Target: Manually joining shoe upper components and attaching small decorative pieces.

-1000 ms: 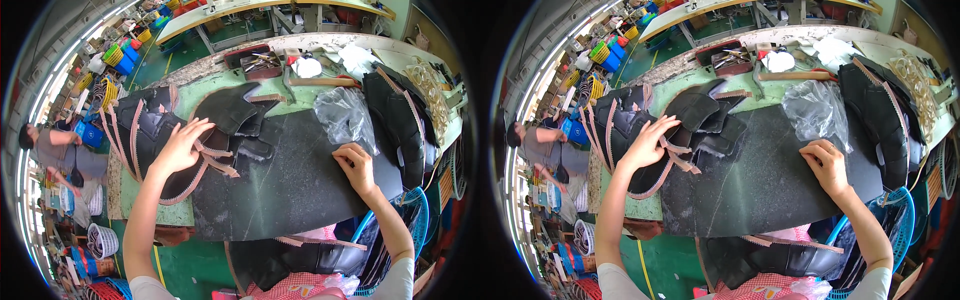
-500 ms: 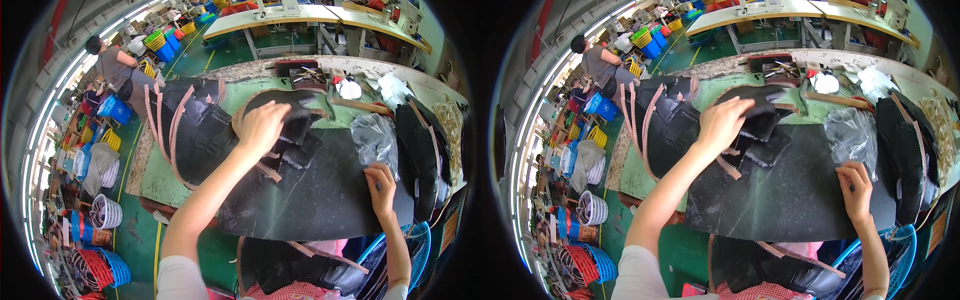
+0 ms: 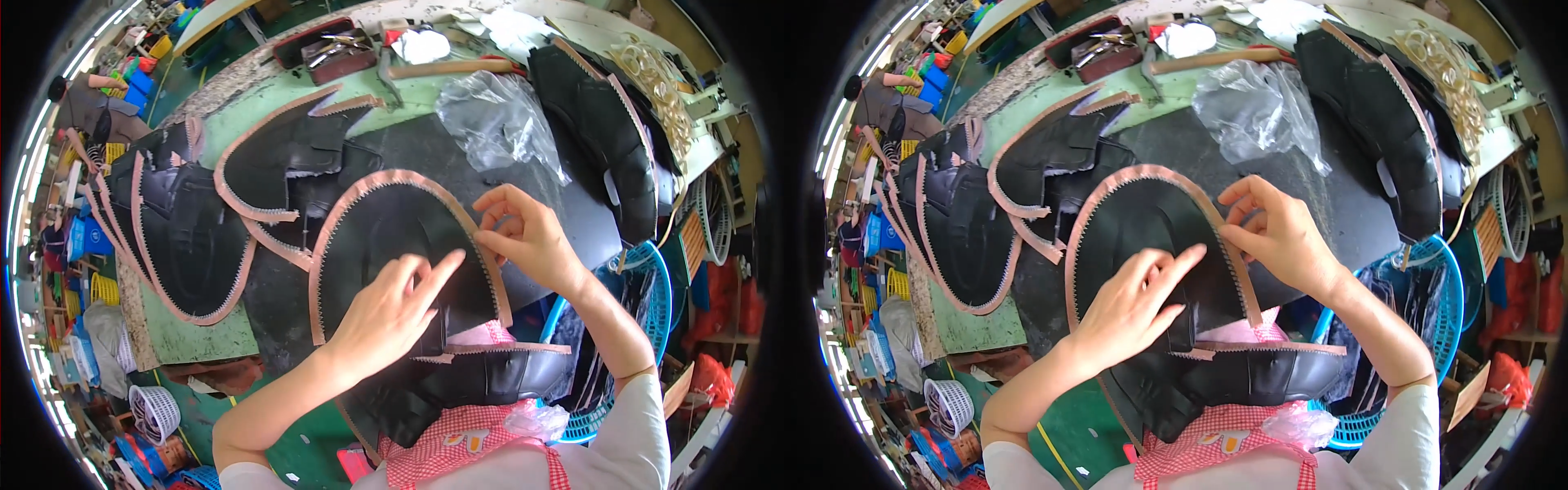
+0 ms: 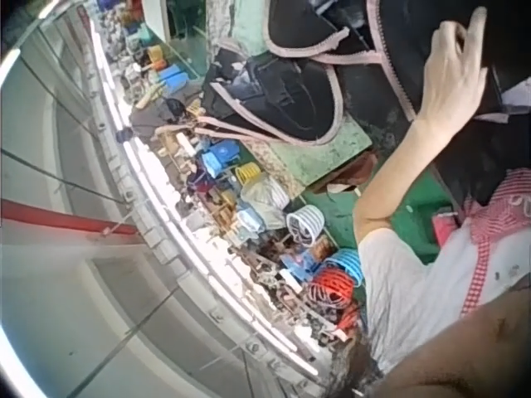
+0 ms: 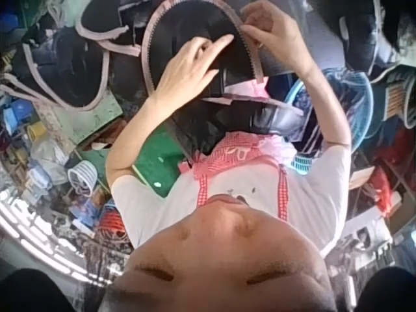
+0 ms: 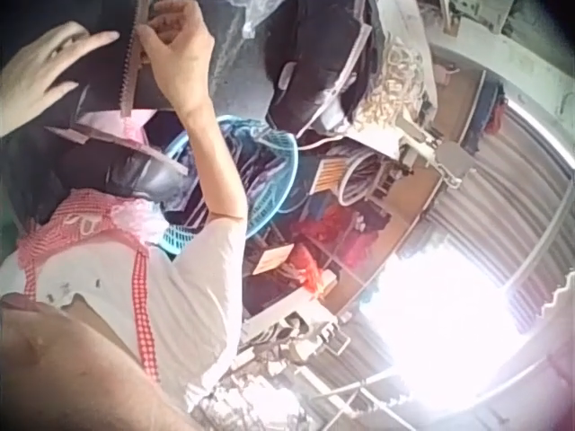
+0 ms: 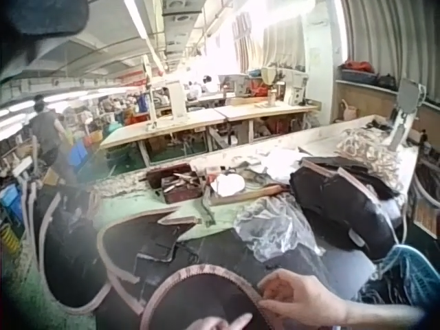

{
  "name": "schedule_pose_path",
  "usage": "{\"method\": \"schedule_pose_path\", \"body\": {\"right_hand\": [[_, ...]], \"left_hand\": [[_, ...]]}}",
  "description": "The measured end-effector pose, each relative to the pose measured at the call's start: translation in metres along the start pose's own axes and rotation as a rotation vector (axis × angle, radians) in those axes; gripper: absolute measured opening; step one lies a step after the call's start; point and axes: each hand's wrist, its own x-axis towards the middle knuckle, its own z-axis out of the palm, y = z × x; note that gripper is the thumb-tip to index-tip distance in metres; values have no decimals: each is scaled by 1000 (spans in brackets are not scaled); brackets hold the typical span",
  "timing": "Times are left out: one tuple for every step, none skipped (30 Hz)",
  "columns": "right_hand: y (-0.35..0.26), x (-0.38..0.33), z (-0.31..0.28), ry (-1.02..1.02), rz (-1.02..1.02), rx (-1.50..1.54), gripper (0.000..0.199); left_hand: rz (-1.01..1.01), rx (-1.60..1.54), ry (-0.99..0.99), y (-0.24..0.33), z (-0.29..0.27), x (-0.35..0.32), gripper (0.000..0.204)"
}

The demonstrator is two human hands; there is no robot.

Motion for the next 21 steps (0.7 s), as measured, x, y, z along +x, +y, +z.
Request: {"method": "schedule_pose_path", "body": {"right_hand": [[2, -5, 1, 9, 16, 1, 36], [4, -8, 2, 20, -66, 109, 34], [5, -12, 4, 31, -151, 218, 32], [0, -16, 3, 13, -156, 146, 31], [-3, -20, 7, -2, -182, 134, 31], [-1, -22, 12, -15, -197, 155, 31], [1, -24, 16, -25, -213, 173, 31], [1, -22, 16, -66, -143, 271, 32], [5, -21, 14, -61, -137, 271, 32], [12, -20, 13, -113, -168, 251, 34], [17, -19, 13, -166, -198, 230, 35], [19, -17, 14, -142, -217, 149, 43], [17, -16, 16, -141, -214, 151, 43], [14, -16, 17, -65, -231, 33, 46], [12, -16, 19, 11, -247, -86, 48], [14, -16, 21, 61, -303, -157, 51], [19, -15, 22, 64, -298, -156, 51], [25, -13, 23, 190, -414, -296, 50], [28, -9, 22, 315, -530, -436, 50], [26, -6, 21, 458, -593, -521, 40], [20, -10, 19, 457, -590, -520, 40]], "left_hand": [[-30, -9, 21, 0, 5, 7, 95], [-21, -23, 94, 0, 6, 14, 101], [-14, -35, 167, -1, 6, 21, 107], [-5, -63, 200, -4, 8, 27, 113], [-32, -133, 157, -6, 8, 31, 112], [61, -130, 198, -11, 9, 37, 108], [158, -128, 239, -16, 11, 42, 103], [159, -134, 234, -18, 13, 44, 103], [175, -163, 242, -21, 14, 44, 91], [189, -190, 249, -23, 15, 43, 80], [188, -194, 244, -26, 16, 45, 80], [201, -283, 288, -30, 17, 47, 71], [211, -368, 334, -35, 18, 48, 61], [161, -391, 384, -37, 20, 47, 53], [81, -479, 404, -36, 20, 44, 45], [121, -462, 422, -39, 20, 43, 38], [161, -444, 439, -42, 20, 42, 31], [230, -366, 512, -43, 19, 43, 21], [323, -250, 523, -49, 13, 43, 17], [286, -308, 457, -54, 11, 36, 16], [248, -364, 391, -57, 11, 30, 15]]}}
